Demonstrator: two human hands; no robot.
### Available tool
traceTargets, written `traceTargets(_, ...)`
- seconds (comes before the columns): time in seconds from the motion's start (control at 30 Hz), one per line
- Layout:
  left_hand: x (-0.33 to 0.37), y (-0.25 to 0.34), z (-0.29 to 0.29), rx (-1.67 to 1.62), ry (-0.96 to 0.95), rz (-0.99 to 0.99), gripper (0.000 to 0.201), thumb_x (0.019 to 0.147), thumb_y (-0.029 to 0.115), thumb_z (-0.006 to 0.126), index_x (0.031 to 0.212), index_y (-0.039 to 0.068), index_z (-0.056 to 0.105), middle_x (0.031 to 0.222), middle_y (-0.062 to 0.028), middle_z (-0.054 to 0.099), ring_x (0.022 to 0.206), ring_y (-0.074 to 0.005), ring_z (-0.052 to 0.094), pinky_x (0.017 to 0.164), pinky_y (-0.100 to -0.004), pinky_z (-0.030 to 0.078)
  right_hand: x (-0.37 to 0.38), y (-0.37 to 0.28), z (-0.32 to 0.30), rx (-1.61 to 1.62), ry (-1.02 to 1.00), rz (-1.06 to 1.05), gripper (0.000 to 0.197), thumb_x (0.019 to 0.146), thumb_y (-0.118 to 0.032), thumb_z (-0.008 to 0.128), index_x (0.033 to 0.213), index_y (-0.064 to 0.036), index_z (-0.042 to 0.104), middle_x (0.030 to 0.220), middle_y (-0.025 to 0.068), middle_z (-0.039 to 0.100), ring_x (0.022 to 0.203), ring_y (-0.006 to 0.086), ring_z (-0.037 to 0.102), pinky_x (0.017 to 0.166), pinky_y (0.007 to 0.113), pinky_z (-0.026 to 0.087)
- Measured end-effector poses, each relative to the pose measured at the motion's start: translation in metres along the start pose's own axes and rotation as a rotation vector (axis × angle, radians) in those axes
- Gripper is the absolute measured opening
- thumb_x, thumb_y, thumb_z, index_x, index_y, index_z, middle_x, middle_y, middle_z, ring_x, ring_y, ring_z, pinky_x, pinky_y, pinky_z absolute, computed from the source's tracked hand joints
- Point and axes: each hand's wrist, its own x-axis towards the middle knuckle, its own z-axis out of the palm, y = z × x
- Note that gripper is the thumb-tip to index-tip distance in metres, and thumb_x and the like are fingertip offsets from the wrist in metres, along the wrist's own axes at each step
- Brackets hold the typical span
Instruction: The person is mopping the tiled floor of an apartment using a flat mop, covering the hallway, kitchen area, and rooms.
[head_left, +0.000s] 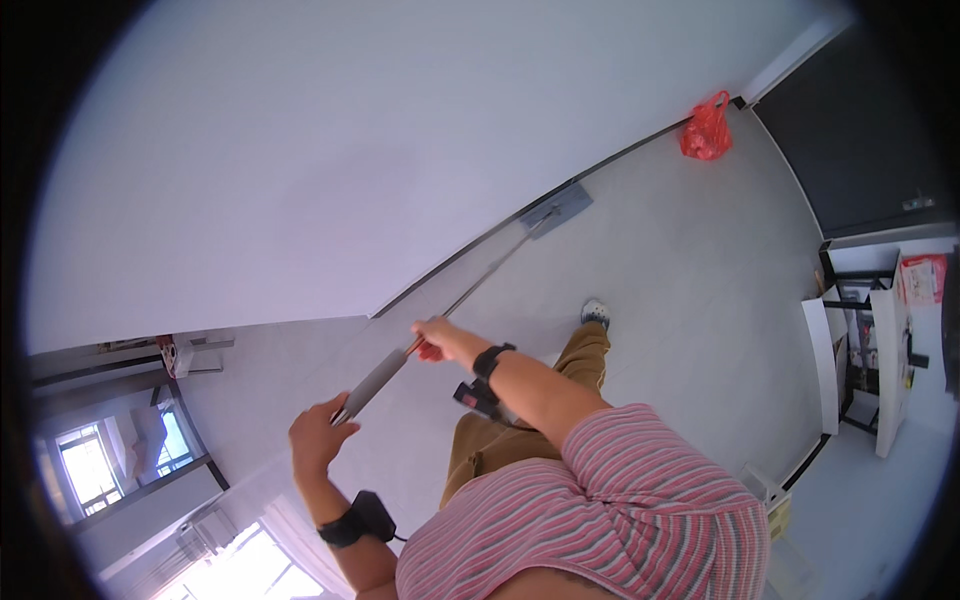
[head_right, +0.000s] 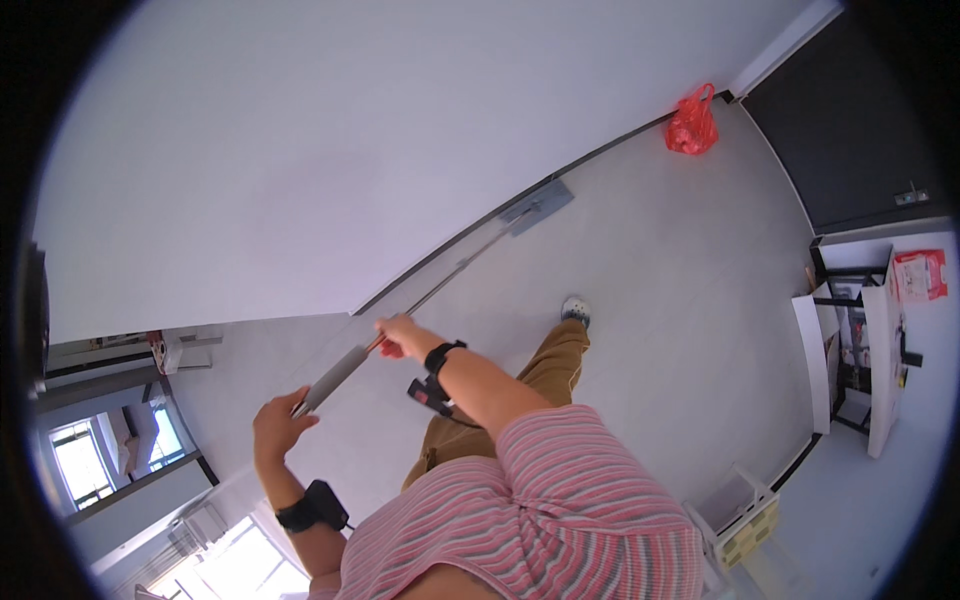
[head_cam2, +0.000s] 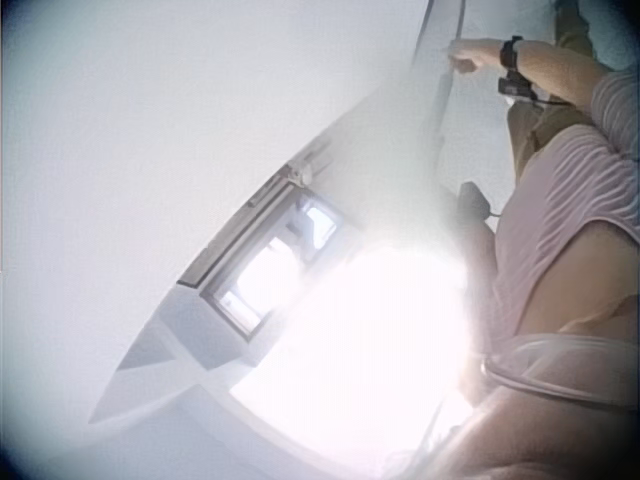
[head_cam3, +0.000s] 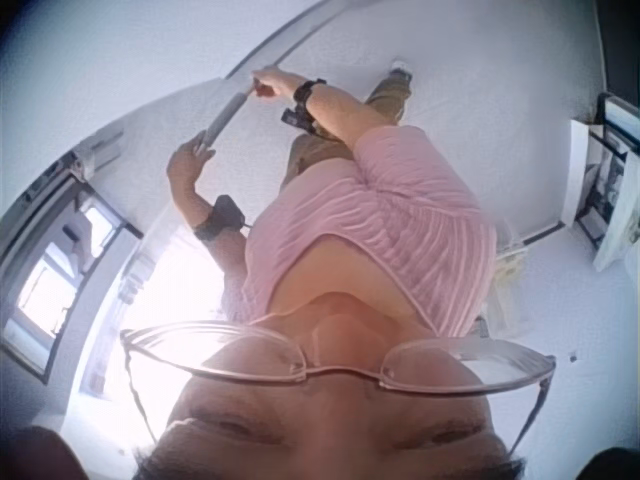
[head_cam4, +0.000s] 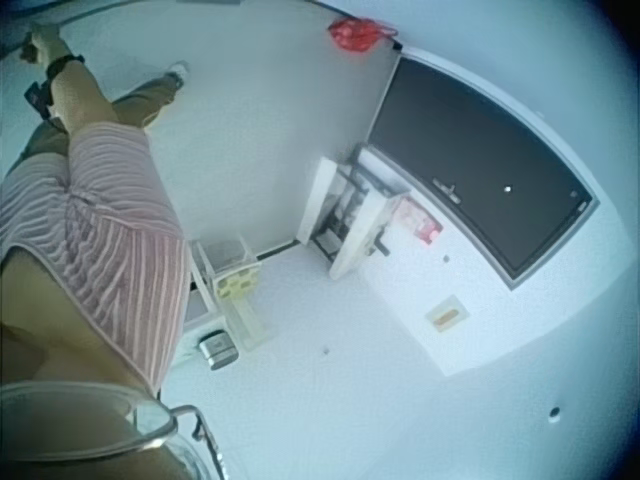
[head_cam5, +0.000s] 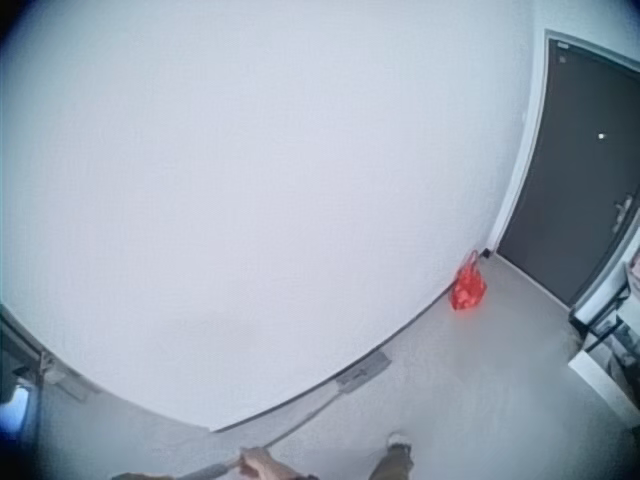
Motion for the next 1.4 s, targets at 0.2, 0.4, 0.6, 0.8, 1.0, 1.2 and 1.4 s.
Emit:
traceTargets(0.2,-0.056,-0.103,-0.019,-0.1,-0.029,-0.254,0.045,0.053,0.022,0.067,0.096,0.015,0.059,0.078,-0.0103,0.06,0.072,-0.0247,0.057,0.064,-0.0316,0.043,0.014,0.053,0.131,0.071,-0.039,0.064,0.02,0.067,-0.017,0.054,0.072,0.0018,0.048,0.063,0.0138,0.055,0.046,0.0233,0.055,0.041,0.034,0.045)
traceTargets(0.4,-0.049,-0.103,-0.025,-0.159,0.016,-0.083,0.045,0.053,0.019,0.066,0.097,0.009,0.058,0.08,-0.0138,0.06,0.072,-0.0254,0.058,0.066,-0.0317,0.043,0.013,0.046,0.141,0.363,0.192,-0.16,0.013,0.062,-0.002,0.053,0.071,0.0034,0.047,0.064,0.013,0.052,0.048,0.0261,0.054,0.043,0.039,0.047)
traceTargets(0.6,-0.022,-0.024,0.007,-0.197,-0.049,0.188,0.05,0.056,0.01,0.063,0.105,0.009,0.053,0.089,-0.0151,0.059,0.083,-0.0199,0.057,0.072,-0.0284,0.042,-0.011,0.031,0.049,0.584,0.443,-0.305,0.012,0.058,-0.001,0.055,0.058,0.0026,0.044,0.051,0.0115,0.046,0.04,0.0211,0.048,0.033,0.034,0.04)
traceTargets(0.8,-0.023,0.123,0.07,-0.02,-0.153,0.369,0.056,0.059,0.016,0.059,0.114,0.021,0.046,0.089,-0.0154,0.057,0.084,-0.0298,0.054,0.073,-0.0354,0.042,-0.057,0.052,-0.125,0.458,0.495,-0.347,0.013,0.06,0.0,0.055,0.067,0.0061,0.046,0.059,0.0132,0.049,0.047,0.0235,0.052,0.037,0.036,0.043)
traceTargets(1.0,-0.046,0.204,0.086,0.157,-0.256,0.569,0.054,0.061,0.015,0.052,0.114,0.023,0.046,0.081,-0.0097,0.058,0.078,-0.0262,0.054,0.067,-0.0354,0.043,-0.125,0.112,-0.206,0.607,0.645,-0.382,0.011,0.061,-0.004,0.054,0.063,0.0047,0.047,0.055,0.0131,0.049,0.044,0.0222,0.051,0.033,0.032,0.039)
traceTargets(1.2,-0.065,0.25,0.12,0.225,-0.374,0.736,0.055,0.06,0.018,0.055,0.114,0.026,0.046,0.083,-0.0117,0.057,0.078,-0.0271,0.054,0.068,-0.0341,0.043,-0.172,0.189,-0.25,0.771,0.733,-0.45,0.015,0.062,-0.009,0.054,0.06,0.0026,0.045,0.047,0.0119,0.046,0.033,0.0192,0.043,0.028,0.029,0.031)
traceTargets(1.4,-0.075,0.243,0.141,0.236,-0.38,0.89,0.052,0.062,0.02,0.055,0.113,0.026,0.046,0.081,-0.0092,0.058,0.075,-0.0274,0.054,0.067,-0.0344,0.043,-0.183,0.234,-0.247,0.883,0.773,-0.325,0.011,0.063,-0.008,0.052,0.063,0.0007,0.045,0.051,0.012,0.048,0.037,0.0203,0.046,0.032,0.031,0.036)
